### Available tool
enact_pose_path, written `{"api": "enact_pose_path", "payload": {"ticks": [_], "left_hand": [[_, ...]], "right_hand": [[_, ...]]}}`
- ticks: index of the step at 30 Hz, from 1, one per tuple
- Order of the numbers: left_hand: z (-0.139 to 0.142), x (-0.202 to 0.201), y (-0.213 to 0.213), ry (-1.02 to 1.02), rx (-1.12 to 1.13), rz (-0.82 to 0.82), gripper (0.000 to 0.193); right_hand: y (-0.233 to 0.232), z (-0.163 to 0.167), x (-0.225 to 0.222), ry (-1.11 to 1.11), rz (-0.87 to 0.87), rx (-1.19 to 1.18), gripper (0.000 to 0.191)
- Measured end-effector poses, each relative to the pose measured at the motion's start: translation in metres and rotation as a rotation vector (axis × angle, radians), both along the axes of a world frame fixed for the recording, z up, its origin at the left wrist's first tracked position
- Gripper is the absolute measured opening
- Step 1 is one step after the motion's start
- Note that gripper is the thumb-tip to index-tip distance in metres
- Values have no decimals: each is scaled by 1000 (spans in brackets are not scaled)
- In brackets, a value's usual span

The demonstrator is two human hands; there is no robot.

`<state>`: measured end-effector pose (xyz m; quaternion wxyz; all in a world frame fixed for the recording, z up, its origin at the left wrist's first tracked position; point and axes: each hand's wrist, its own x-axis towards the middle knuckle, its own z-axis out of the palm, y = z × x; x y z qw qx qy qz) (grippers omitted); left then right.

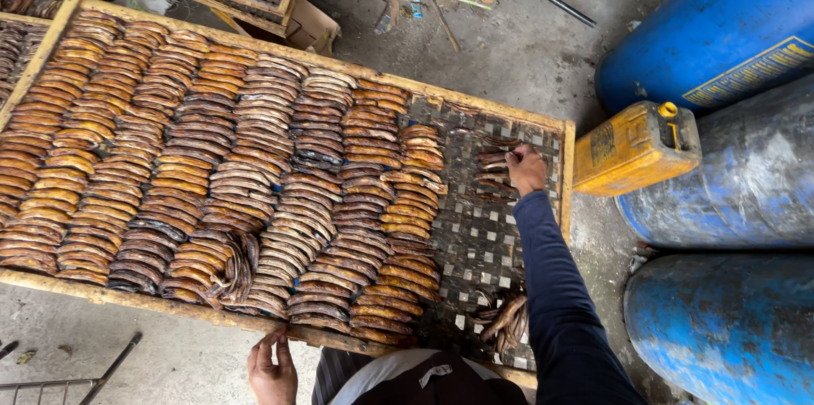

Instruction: The person arranges dried banana pieces in neat rows on a woven bamboo drying tray, picking up bananas from a pile and placing them one at a time to fill the empty section of the tray. They occasionally turn or reposition pieces to keep the rows aligned.

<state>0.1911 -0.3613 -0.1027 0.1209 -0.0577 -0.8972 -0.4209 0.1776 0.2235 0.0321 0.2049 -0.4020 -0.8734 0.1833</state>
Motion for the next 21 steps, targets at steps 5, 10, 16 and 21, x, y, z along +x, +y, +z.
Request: {"api": "enact_pose_path", "payload": {"ticks": [5,10,16,21], "left_hand": [[-6,-7,-2,-27,-1,51,12],[-16,-21,-1,47,52,65,12],[-23,-35,-2,30,47,41,8],[-28,-39,0,-21,44,100,10]], "right_hand": [[-12,24,-51,51,86,-13,27],[-48,27,-142,289,173,-381,21],[-78,2,-205,307,258,-286,21],[-70,-13,-204,61,151,-137,24]]}}
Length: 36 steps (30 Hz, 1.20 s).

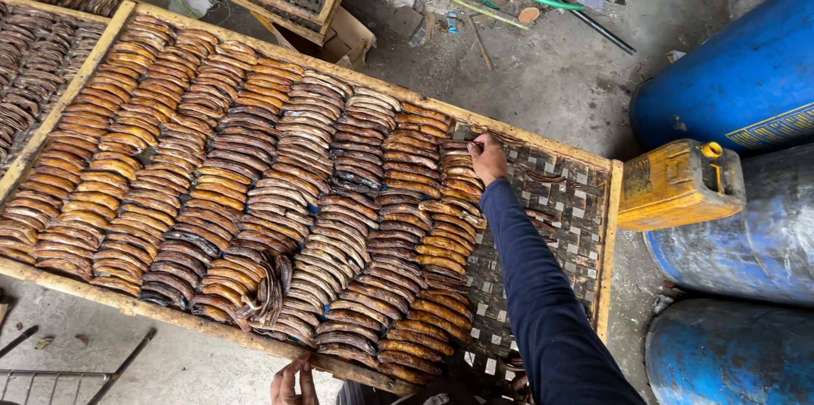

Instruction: The person arranges dried banana pieces in neat rows on a woven bamboo drying tray, picking up bananas from a pile and placing them one at a time to fill the empty section of the tray. They occasionally turn or reposition pieces to keep the rows aligned.

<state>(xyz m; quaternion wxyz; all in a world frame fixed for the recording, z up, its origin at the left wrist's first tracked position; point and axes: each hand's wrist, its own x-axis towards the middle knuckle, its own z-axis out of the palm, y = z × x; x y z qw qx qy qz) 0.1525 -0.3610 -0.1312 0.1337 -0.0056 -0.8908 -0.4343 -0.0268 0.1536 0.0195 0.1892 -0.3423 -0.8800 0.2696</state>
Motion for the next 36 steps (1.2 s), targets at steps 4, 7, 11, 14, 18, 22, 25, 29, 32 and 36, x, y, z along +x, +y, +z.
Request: {"api": "enact_pose_path", "payload": {"ticks": [4,7,11,14,18,22,25,29,32,36], "left_hand": [[-5,-3,2,0,12,0,10],[-7,-6,5,76,67,-12,10],[-6,-7,6,52,5,9,9],[-5,-7,7,55,-19,23,9],[-5,-8,8,47,-17,29,8],[-3,-8,7,78,-26,-1,7],[-3,-11,7,67,18,-9,8],[-3,-12,7,43,-14,4,8],[-4,-11,6,36,-36,15,7],[-6,-9,5,-2,-70,27,9]], "right_hand": [[9,-7,2,37,-2,-109,23],[13,-11,2,61,-94,-292,19],[19,-13,3,119,-101,-289,14],[22,-12,5,30,-95,-213,13],[23,-11,6,-34,-78,-167,11],[24,-8,7,-22,-71,-164,16],[23,-7,7,-91,-121,-112,15],[19,-9,9,-113,-161,-88,16],[19,-12,10,-77,-190,-61,15],[23,-16,13,-139,-229,-27,17]]}}
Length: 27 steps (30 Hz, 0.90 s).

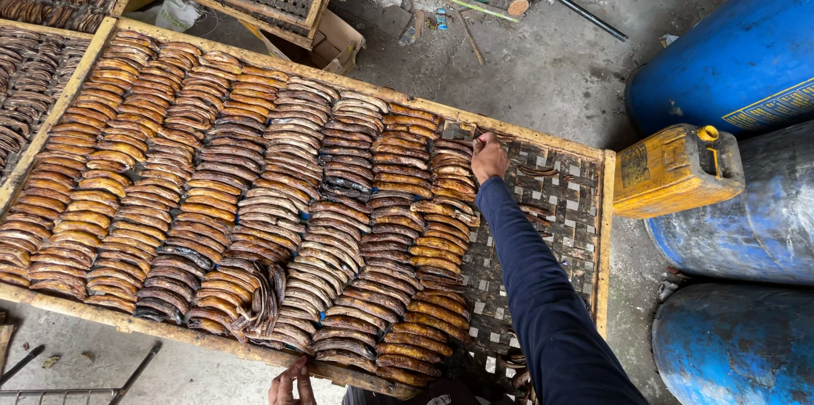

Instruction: The person arranges dried banana pieces in neat rows on a woven bamboo drying tray, picking up bananas from a pile and placing them one at a time to fill the empty section of the tray. They occasionally turn or reposition pieces to keep the rows aligned.

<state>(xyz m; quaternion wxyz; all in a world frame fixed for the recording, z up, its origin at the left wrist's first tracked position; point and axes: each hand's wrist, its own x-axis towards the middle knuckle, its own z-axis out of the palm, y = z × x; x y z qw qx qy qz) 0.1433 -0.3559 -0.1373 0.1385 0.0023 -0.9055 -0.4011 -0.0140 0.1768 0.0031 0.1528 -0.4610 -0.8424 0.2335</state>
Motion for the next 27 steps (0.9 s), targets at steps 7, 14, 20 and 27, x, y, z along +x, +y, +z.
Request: {"api": "enact_pose_path", "payload": {"ticks": [7,14,20,27], "left_hand": [[0,0,0,12,29,-22,9],[4,-4,-1,-11,-26,-66,6],[6,-10,5,-63,-91,-57,7],[9,-9,8,39,-58,-81,6]], "right_hand": [[2,-1,4,-198,62,335,31],[37,23,45,-143,-52,-33,59],[54,18,57,-163,307,192,63],[45,-2,46,-217,201,221,35]]}}
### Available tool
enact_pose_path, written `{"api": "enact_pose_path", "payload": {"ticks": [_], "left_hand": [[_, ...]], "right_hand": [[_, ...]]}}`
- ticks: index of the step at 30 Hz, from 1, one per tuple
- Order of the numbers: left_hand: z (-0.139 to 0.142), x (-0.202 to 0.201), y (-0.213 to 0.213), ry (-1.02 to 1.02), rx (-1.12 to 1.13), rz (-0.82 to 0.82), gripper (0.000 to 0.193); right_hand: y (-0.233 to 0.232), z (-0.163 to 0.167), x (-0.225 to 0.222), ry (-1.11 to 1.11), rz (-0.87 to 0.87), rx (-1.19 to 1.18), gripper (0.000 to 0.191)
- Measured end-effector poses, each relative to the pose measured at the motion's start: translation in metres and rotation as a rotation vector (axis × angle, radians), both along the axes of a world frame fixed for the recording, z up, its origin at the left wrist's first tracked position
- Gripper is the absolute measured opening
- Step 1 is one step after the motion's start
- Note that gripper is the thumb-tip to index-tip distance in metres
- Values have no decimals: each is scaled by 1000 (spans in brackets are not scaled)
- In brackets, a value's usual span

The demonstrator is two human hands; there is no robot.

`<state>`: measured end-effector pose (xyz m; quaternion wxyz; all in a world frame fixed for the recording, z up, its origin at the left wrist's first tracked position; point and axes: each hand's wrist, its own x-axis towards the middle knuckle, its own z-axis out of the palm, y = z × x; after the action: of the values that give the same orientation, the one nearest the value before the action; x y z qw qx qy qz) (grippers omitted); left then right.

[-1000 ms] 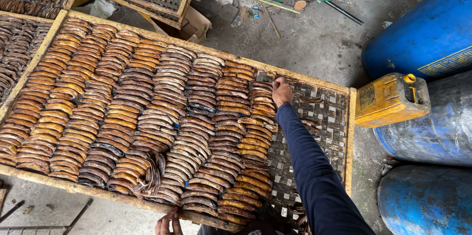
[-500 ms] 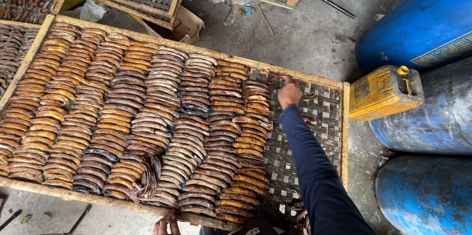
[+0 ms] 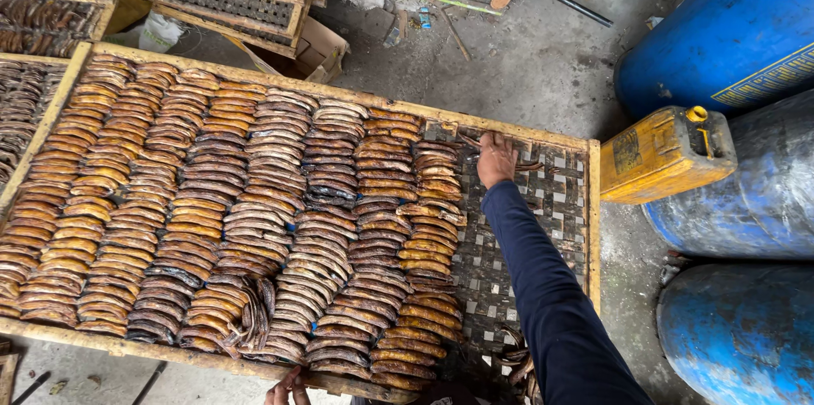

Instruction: The person arranges dried banana pieces in neat rows on a woven bamboo drying tray, picking up bananas from a pile and placing them one at a time to fill the empty section of the tray. They occasionally turn or reposition pieces to keep the rows aligned.

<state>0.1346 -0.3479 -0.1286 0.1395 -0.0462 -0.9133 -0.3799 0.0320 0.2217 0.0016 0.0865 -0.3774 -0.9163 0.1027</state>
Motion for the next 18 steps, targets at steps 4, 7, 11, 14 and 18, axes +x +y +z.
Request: {"api": "enact_pose_path", "payload": {"ticks": [4,7,11,14,18], "left_hand": [[0,-3,-2,-63,-22,17,8],[-1,-4,-5,-47,-21,19,9],[-3,-1,-5,-70,-51,37,10],[-4,1,-3,-1,10,16,10],[-4,2,-4,-20,26,19,11]], "right_hand": [[-5,8,-4,72,86,182,34],[-14,16,-10,191,140,103,25],[-26,17,-31,362,289,7,11],[-30,14,-50,268,338,-36,12],[-31,14,-62,8,199,-94,18]]}}
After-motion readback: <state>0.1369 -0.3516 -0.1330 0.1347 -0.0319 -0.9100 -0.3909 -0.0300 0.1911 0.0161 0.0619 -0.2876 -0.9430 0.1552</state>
